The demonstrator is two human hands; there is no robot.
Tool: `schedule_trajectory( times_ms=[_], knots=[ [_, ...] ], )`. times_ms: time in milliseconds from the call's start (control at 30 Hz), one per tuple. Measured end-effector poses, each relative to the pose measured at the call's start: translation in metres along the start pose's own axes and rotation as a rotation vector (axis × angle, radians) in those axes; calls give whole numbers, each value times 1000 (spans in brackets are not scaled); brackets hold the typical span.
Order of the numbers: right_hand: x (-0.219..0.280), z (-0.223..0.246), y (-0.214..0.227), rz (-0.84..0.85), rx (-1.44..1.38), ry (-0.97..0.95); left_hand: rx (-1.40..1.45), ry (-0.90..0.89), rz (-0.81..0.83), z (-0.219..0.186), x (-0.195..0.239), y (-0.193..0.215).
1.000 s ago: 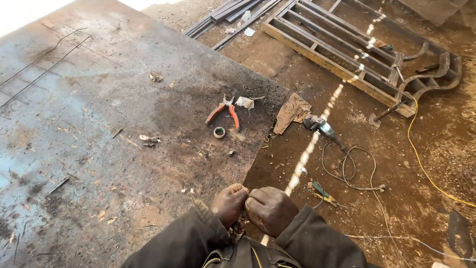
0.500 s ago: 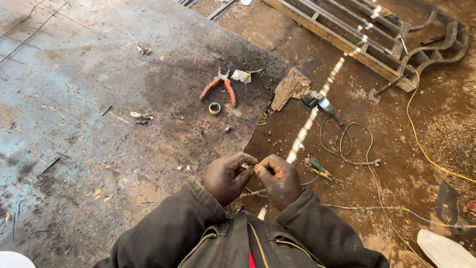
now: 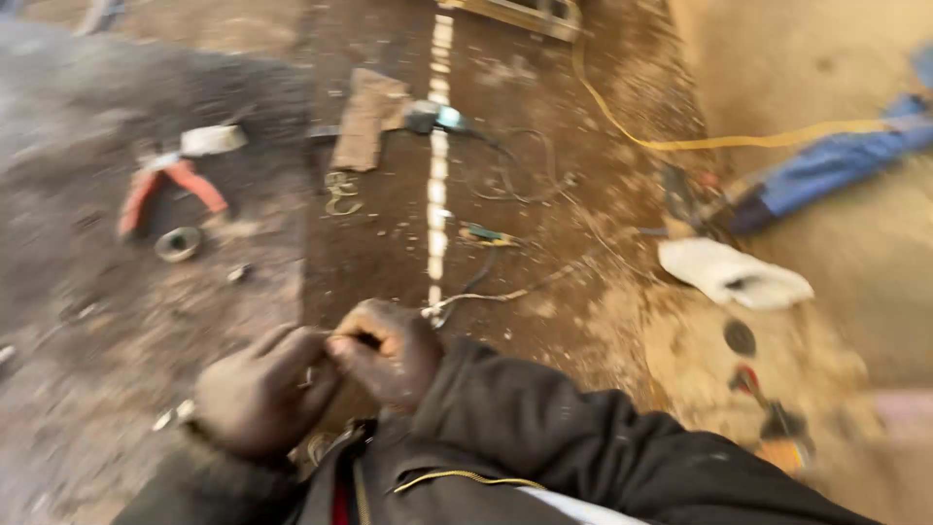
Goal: Insulating electrical wire connections by wrapping them with protective tape on a workshop table.
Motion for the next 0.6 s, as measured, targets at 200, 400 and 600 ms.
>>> schedule_trajectory(
  times_ms=[200, 400, 600],
  knots=[
    [-4, -16, -8, 182, -415, -163, 94, -316, -140, -28, -28, 43],
    [-12, -53, 33, 41, -413, -302, 362, 118, -258, -15, -77, 15],
    [-6, -101, 112, -129, -450, -397, 511, 40, 262, -38, -162, -46]
  ],
)
Point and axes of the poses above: each hand's wrist, its own x-axis away from the middle knuckle, its own y-axis out of the back of the hand, z = x × y, the point moved 6 cm from there along -x, towards the middle knuckle, and after that the axes turned 10 degrees about -y, right-handed, at the moved point
